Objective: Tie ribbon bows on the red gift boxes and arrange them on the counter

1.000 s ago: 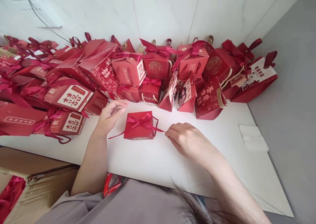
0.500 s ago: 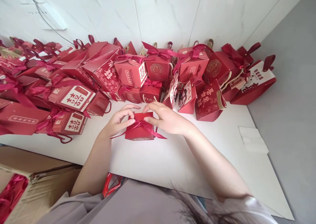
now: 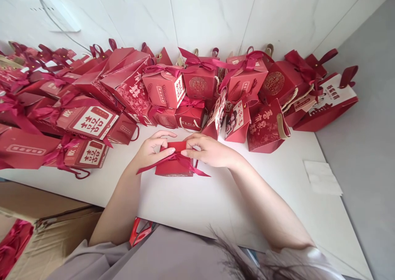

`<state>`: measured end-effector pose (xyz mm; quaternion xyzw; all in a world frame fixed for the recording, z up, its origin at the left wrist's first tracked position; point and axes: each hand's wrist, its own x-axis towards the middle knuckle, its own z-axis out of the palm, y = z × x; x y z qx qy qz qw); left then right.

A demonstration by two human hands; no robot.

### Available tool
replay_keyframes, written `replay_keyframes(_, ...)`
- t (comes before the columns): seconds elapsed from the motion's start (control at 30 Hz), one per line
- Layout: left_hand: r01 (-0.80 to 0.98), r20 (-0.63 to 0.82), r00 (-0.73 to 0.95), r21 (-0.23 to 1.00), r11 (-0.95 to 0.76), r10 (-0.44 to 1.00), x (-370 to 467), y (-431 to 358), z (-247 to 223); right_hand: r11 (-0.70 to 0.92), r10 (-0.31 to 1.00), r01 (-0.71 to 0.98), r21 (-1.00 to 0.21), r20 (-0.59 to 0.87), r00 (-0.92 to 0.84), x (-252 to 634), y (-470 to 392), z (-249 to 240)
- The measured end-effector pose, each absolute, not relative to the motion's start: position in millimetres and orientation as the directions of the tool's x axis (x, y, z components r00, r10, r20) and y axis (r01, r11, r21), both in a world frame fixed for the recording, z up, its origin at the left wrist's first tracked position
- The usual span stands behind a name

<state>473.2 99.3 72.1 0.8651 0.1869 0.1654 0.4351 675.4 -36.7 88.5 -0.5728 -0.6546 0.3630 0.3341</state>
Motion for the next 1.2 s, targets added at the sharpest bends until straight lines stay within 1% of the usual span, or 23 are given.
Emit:
replay_keyframes(0.23,0.208,0.122,0.857,0.807,-0.553,0.500,469.3,105.0,73.0,0.122,0.987,0.528,-0.840,0.049,-0.151,676.3,-39.0,89.9)
replay_keyframes(0.33,0.177,0.119,0.875,0.823,-0.540,0.470,468.3,104.5,72.4,0.133,0.987,0.529,-0.838,0.065,-0.146,676.1,-38.8,88.2)
replay_keyframes(0.43,0.172,0.050,0.915,0.849,-0.500,0.401,464.1,104.0,74.3,0.121,0.992,0.529,-0.840,0.088,-0.087,676.0,-38.2,85.0)
replay_keyframes(0.53,0.192,-0.012,0.929,0.870,-0.454,0.370,456.7,106.1,78.3,0.109,0.994,0.518,-0.848,0.102,-0.043,675.4,-37.3,82.9)
replay_keyframes(0.67,0.200,-0.051,0.946,0.871,-0.448,0.321,444.9,112.4,79.2,0.118,0.992,0.445,-0.888,0.124,-0.017,672.7,-35.3,85.2)
replay_keyframes(0.73,0.229,-0.083,0.941,0.870,-0.436,0.327,439.7,114.7,75.7,0.122,0.992,0.379,-0.917,0.124,-0.021,670.6,-34.3,87.0)
replay_keyframes(0.87,0.237,-0.124,0.934,0.916,-0.322,0.336,435.3,111.9,63.3,0.097,0.995,0.226,-0.969,0.091,-0.037,667.2,-31.6,86.0)
replay_keyframes(0.93,0.209,-0.122,0.943,0.940,-0.268,0.308,437.5,107.3,56.9,0.073,0.997,0.196,-0.978,0.065,-0.048,666.6,-29.6,83.4)
replay_keyframes(1.0,0.172,-0.105,0.954,0.959,-0.225,0.280,441.7,102.8,51.2,0.058,0.997,0.207,-0.977,0.047,-0.058,666.8,-27.6,80.9)
replay_keyframes(1.1,0.095,-0.056,0.974,0.981,-0.169,0.218,446.8,100.6,45.4,0.053,0.997,0.267,-0.962,0.036,-0.070,668.2,-27.2,81.1)
replay_keyframes(1.17,0.018,0.002,0.984,0.994,-0.110,0.178,447.2,103.1,45.3,0.042,0.997,0.316,-0.948,0.017,-0.079,669.5,-30.3,84.7)
replay_keyframes(1.2,-0.021,0.036,0.983,0.996,-0.082,0.181,446.6,105.0,47.1,0.041,0.996,0.338,-0.940,0.011,-0.089,670.4,-33.0,87.4)
